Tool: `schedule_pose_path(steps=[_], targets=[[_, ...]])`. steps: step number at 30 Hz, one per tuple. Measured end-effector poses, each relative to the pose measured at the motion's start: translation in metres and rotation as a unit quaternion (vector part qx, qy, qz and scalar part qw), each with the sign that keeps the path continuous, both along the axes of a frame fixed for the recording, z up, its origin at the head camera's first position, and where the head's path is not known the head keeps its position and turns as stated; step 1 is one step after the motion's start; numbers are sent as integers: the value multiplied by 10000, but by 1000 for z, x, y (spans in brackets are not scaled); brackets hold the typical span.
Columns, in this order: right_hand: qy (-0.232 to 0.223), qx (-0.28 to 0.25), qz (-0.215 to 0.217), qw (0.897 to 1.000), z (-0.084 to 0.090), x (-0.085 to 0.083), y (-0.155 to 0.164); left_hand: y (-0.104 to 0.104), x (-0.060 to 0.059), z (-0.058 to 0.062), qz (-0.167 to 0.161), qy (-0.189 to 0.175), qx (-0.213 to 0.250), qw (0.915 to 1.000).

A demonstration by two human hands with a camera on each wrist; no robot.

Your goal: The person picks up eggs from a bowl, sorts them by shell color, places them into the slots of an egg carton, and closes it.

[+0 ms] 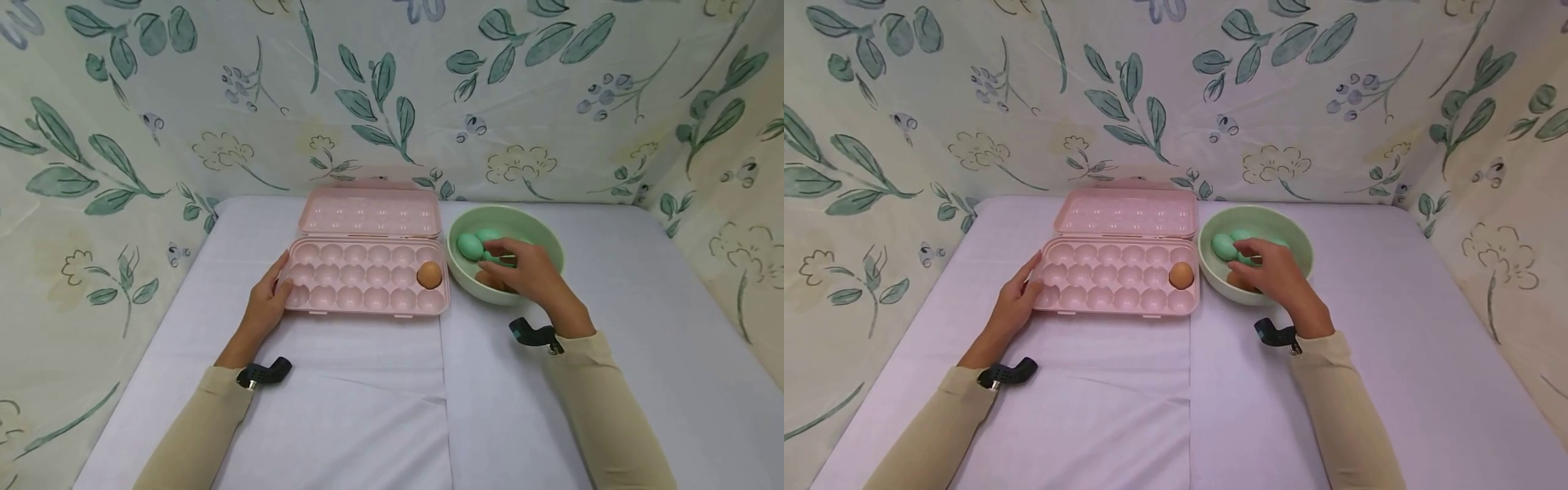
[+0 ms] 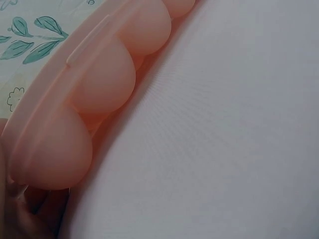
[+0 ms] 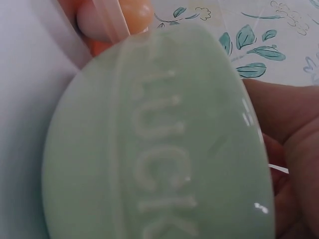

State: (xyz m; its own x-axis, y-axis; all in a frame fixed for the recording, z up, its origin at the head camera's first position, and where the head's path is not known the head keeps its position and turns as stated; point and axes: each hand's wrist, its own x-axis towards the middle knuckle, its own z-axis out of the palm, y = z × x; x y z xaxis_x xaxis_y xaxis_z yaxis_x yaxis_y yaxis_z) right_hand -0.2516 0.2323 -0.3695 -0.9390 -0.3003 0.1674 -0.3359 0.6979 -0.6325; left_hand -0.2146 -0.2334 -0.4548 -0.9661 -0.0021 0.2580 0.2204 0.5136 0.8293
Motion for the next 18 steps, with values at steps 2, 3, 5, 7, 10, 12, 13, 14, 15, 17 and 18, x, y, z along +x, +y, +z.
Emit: schedule_pose_path(steps=[2,3,5,7,10,12,13,14,15,17,18], targets=[[-126,15,-14,9999,-1,0,2,0,-1,0,-10,-1,9,10000],[-180,38,-21,9998,-2,0,4,-1,-2,0,-17,-7,15,10000],[-263,84,-44,9996,-2,0,6,0,-3,0,-40,8,29,10000],[-274,145,-34,9995,-3,1,8,0,-4,0,-49,-10,37,10000],[-232,242,37,9994,-5,0,9,0,-3,0,-22,-72,35,10000],[-227,286,73,9993,-6,0,9,1,-2,0,10,-126,33,9999],[-230,286,80,9993,-6,0,8,0,-2,0,19,-150,42,9999],[-243,290,82,9993,-7,0,8,0,-2,0,21,-169,41,9998],[-255,286,71,9992,-7,0,8,0,-2,0,25,-174,42,9998],[-260,305,79,9992,-7,0,7,-1,-2,-1,41,-182,32,9998],[-268,315,80,9991,-8,0,6,-1,-2,-1,51,-182,23,9998]])
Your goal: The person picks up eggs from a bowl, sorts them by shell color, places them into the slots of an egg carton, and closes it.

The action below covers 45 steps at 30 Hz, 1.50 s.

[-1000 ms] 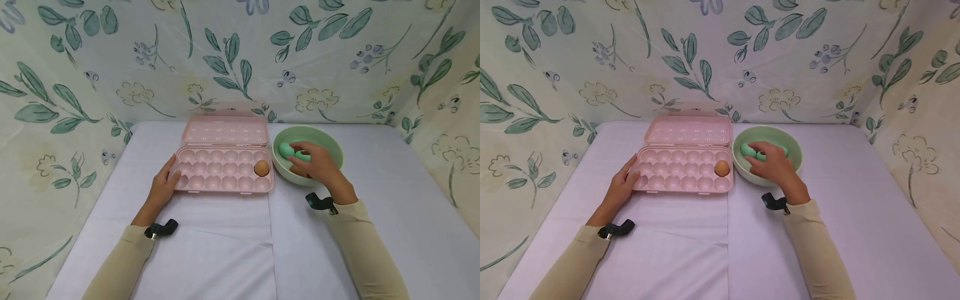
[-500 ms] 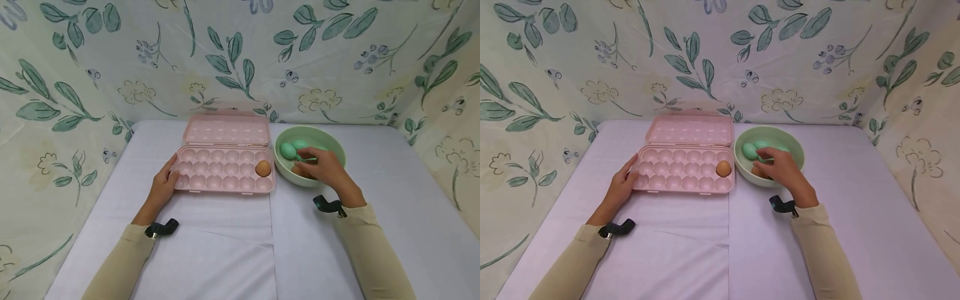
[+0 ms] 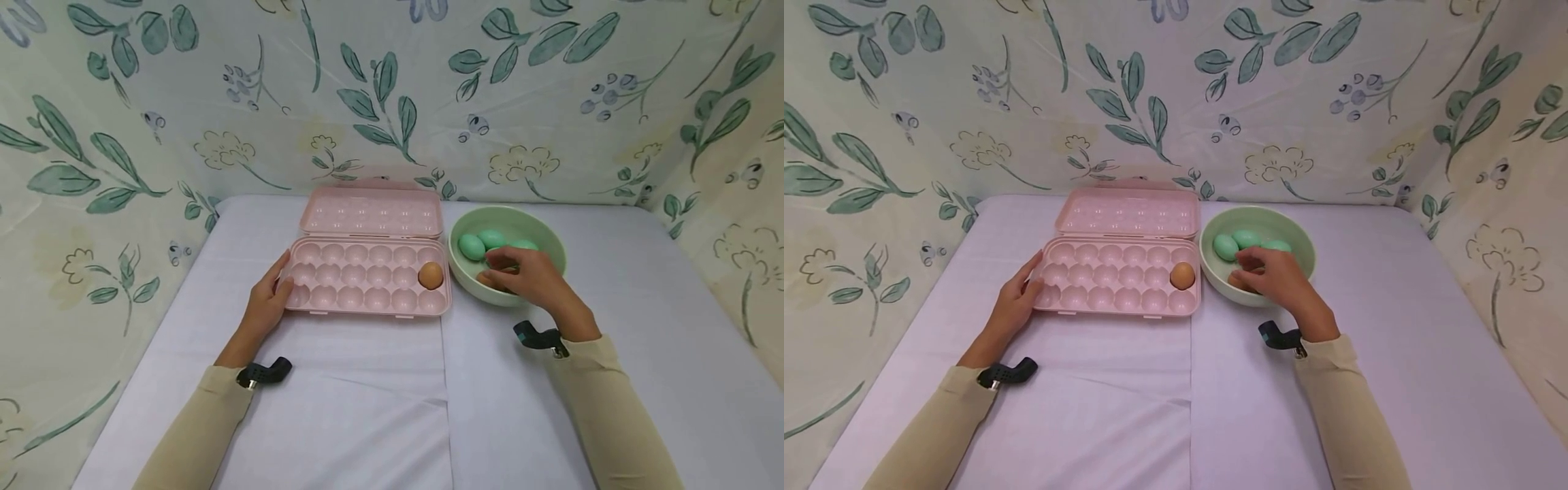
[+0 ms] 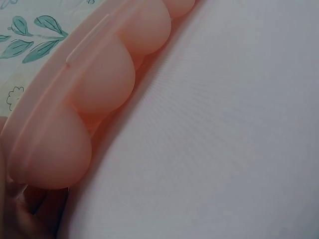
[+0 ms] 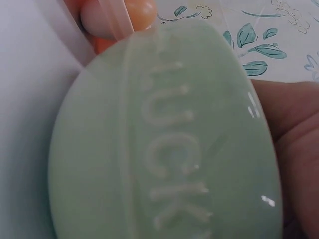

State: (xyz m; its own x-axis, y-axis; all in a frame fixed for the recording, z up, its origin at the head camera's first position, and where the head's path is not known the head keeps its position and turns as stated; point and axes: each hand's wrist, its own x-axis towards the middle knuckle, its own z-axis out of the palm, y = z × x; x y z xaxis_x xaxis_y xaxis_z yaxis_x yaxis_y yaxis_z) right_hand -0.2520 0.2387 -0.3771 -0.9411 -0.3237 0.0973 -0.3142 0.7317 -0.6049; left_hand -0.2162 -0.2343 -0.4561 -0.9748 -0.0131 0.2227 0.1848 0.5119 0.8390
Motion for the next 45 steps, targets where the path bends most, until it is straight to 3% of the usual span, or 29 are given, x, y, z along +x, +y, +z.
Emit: schedule_pose_path(steps=[17,27,35,45], targets=[[-74,131,327,9994,-3,-5,-4,0,0,0,-4,12,-42,10000],[-32,682,305,9972,-1,-7,-3,0,-1,-1,1,15,-25,10000],[-70,810,349,9961,0,-9,-3,0,-2,-1,53,-86,-51,9999],[-83,866,312,9957,0,-9,-4,-1,-3,-1,14,40,-85,10000]])
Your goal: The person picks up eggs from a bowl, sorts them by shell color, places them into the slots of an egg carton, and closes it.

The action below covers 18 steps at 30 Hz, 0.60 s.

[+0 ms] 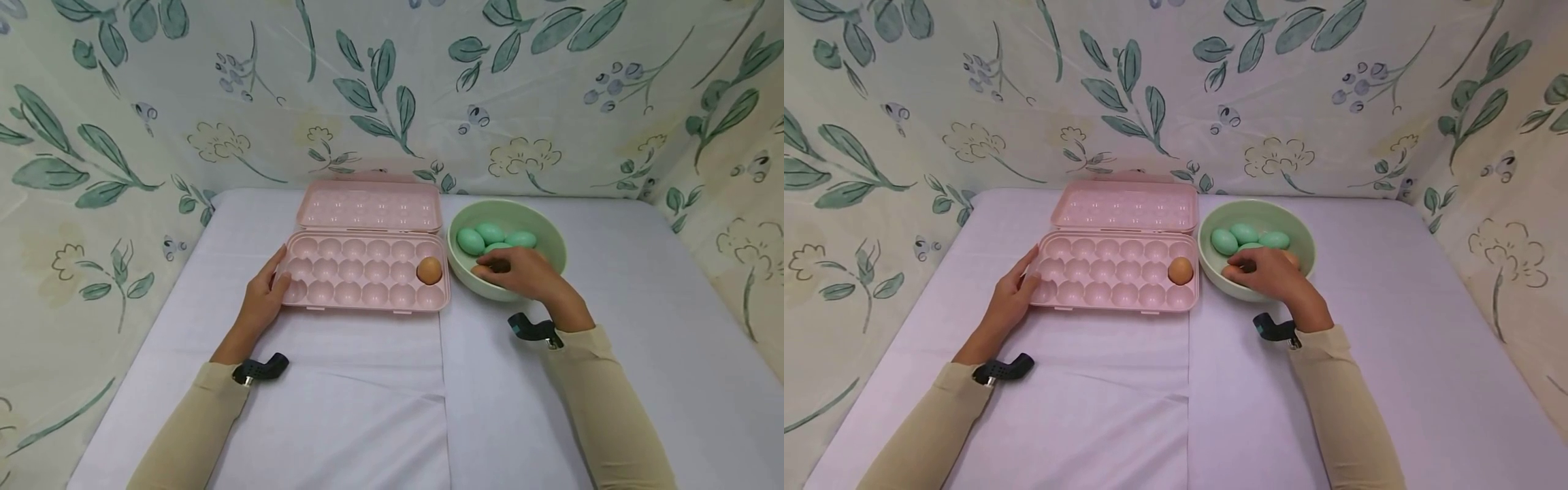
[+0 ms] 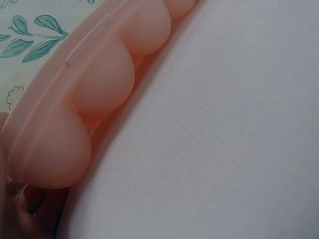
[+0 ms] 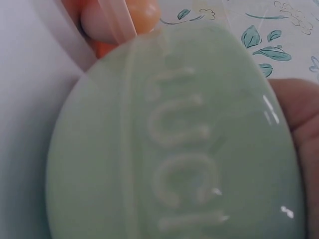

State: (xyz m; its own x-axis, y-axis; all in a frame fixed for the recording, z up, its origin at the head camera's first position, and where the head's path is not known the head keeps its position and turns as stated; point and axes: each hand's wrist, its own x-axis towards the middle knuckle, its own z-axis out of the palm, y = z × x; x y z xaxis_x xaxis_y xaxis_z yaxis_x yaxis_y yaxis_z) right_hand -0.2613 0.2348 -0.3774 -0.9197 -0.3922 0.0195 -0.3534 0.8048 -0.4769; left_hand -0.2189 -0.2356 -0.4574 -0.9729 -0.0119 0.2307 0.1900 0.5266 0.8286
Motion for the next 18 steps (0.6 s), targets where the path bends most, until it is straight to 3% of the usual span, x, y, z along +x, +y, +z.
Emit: schedule_pose_path(steps=[18], targets=[[-150,-210,47,9997,1,0,0,0,-1,-1,76,-19,-77,9999]])
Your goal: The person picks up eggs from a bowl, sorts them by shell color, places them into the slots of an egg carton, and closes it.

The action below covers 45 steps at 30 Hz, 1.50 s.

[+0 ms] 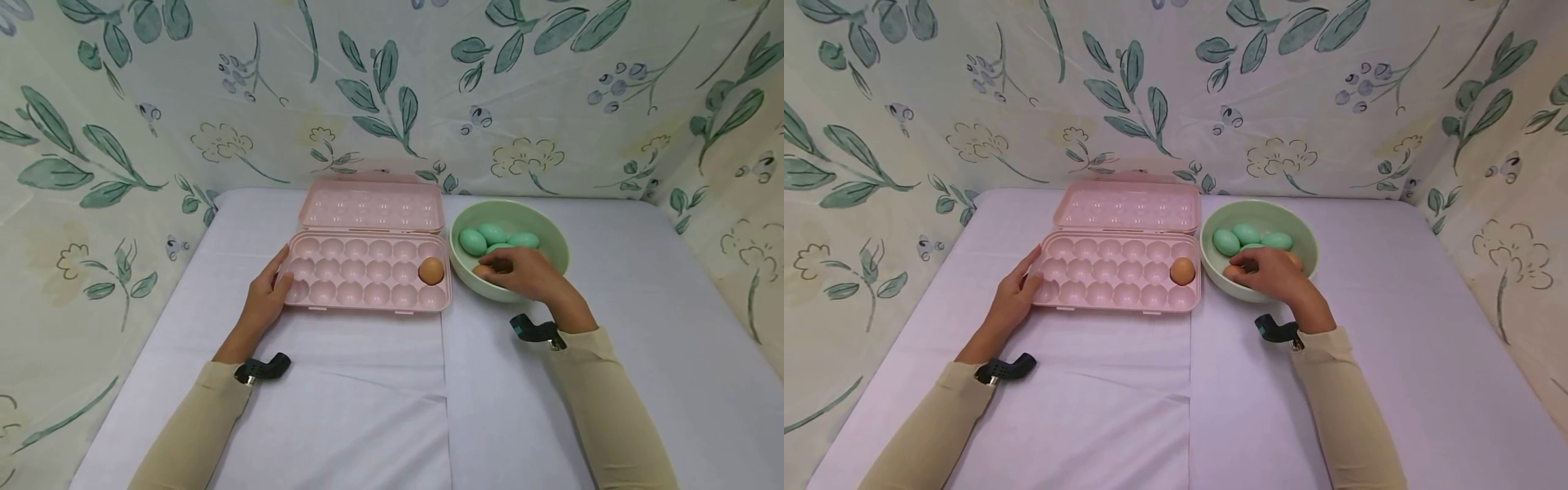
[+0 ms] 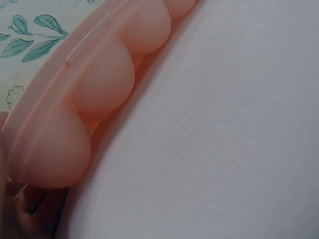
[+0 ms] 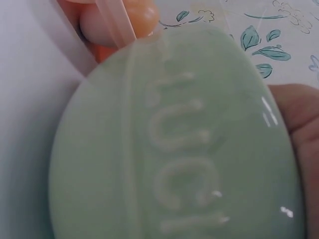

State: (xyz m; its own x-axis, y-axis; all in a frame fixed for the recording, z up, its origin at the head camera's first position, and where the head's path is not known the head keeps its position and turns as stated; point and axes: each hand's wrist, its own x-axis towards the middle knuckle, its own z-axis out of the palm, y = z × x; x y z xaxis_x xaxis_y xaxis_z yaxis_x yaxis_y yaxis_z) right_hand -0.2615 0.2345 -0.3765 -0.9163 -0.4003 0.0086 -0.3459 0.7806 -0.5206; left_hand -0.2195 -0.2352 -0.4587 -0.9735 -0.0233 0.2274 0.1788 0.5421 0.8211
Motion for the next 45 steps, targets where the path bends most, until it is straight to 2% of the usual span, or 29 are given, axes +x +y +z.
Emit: schedule_pose_path(steps=[10,27,38,45], targets=[[73,-469,186,9987,-5,-2,2,0,0,0,3,3,-39,10000],[-308,-1059,-5,9939,-2,0,10,0,1,1,-9,-39,62,10000],[-348,-1623,78,9861,-1,1,12,2,2,2,-5,-94,42,9999],[-247,-1654,-31,9859,0,1,13,0,1,1,19,-2,45,10000]])
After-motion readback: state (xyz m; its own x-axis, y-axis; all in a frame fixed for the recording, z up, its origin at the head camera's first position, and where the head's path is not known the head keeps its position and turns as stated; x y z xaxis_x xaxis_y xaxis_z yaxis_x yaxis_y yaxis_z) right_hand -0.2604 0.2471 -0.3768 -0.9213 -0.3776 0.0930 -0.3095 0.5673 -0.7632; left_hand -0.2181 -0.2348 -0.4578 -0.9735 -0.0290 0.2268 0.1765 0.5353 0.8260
